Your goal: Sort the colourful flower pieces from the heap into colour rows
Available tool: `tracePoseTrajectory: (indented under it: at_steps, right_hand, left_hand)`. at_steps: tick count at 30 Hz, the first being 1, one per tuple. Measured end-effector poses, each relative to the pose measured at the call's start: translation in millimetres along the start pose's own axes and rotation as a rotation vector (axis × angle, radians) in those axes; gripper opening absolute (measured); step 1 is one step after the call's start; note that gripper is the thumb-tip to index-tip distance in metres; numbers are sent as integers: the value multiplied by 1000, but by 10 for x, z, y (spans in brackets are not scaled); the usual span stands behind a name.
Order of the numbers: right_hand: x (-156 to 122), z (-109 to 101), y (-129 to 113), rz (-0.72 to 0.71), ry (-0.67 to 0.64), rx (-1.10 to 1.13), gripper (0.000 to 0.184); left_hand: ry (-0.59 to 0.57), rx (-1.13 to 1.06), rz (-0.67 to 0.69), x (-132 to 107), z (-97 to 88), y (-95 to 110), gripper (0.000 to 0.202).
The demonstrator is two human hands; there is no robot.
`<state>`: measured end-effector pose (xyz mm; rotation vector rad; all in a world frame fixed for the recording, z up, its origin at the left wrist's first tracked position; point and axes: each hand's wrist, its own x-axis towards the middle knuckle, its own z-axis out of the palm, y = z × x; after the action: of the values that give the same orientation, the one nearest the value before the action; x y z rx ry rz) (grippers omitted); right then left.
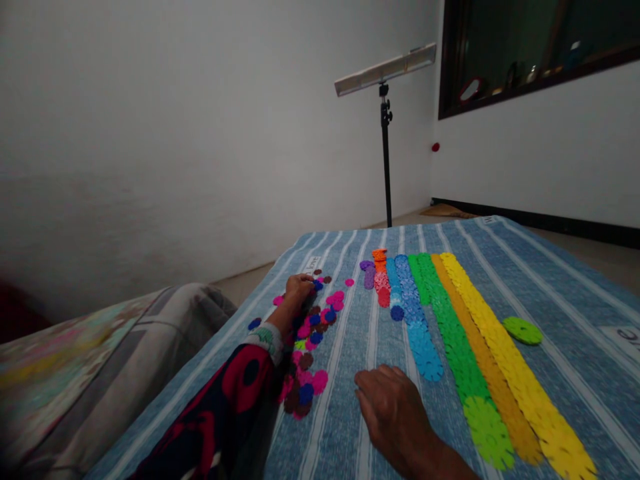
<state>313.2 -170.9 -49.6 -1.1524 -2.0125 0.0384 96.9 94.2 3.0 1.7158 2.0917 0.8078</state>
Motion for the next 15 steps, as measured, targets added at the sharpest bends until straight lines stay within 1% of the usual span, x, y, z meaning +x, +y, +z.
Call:
tracePoseTrajectory:
  at_steps: [2,5,8,15]
  right_hand:
    - [-2,1,2,-8,5,1,17]
    - [-6,6,8,-15,3,4,16]
    - [-7,7,12,-17,1,-4,16]
    - [8,-12,11,-15,-19,-11,17]
  left_hand:
    - [-29,13,9,2,-7,0,29]
    - [-73,122,44,-19,-23,47,22]
    - [-99,218,37,-32,-51,100,17]
    - [-157,353,44,-27,-80,181,23]
